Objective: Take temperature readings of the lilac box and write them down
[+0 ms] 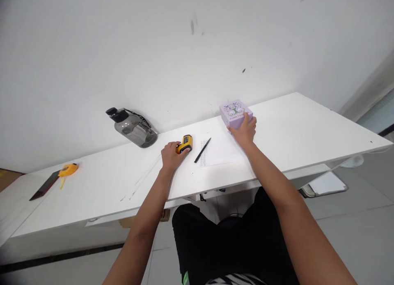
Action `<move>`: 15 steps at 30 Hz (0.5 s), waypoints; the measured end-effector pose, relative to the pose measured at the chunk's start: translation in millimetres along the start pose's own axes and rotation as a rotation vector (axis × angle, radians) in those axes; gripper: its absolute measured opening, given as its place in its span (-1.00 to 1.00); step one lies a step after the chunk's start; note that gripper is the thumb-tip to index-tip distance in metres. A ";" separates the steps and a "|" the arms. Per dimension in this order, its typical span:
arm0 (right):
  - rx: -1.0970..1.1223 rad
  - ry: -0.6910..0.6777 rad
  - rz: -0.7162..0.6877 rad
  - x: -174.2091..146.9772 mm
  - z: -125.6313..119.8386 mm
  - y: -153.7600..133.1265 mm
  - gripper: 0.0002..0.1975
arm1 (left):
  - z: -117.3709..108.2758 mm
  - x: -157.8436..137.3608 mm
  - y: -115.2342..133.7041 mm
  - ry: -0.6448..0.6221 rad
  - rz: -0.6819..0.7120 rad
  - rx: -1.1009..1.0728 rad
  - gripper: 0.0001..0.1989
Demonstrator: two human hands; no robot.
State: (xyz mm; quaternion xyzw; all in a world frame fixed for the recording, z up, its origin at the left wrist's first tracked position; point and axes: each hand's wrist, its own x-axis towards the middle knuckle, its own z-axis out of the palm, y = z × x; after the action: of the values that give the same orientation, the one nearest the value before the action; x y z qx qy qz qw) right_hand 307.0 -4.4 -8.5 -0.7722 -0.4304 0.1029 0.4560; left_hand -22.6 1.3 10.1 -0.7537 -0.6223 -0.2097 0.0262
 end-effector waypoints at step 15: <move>-0.025 0.036 -0.028 1.4 8.3 5.4 -0.03 | -2.4 -1.4 -0.6 -0.038 0.015 -0.027 -0.48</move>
State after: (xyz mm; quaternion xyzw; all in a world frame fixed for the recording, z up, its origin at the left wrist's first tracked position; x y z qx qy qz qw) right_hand 306.4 0.7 -17.1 -0.7736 -0.4341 0.0773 0.4552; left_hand -24.0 -0.6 11.6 -0.7624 -0.6142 -0.2035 0.0060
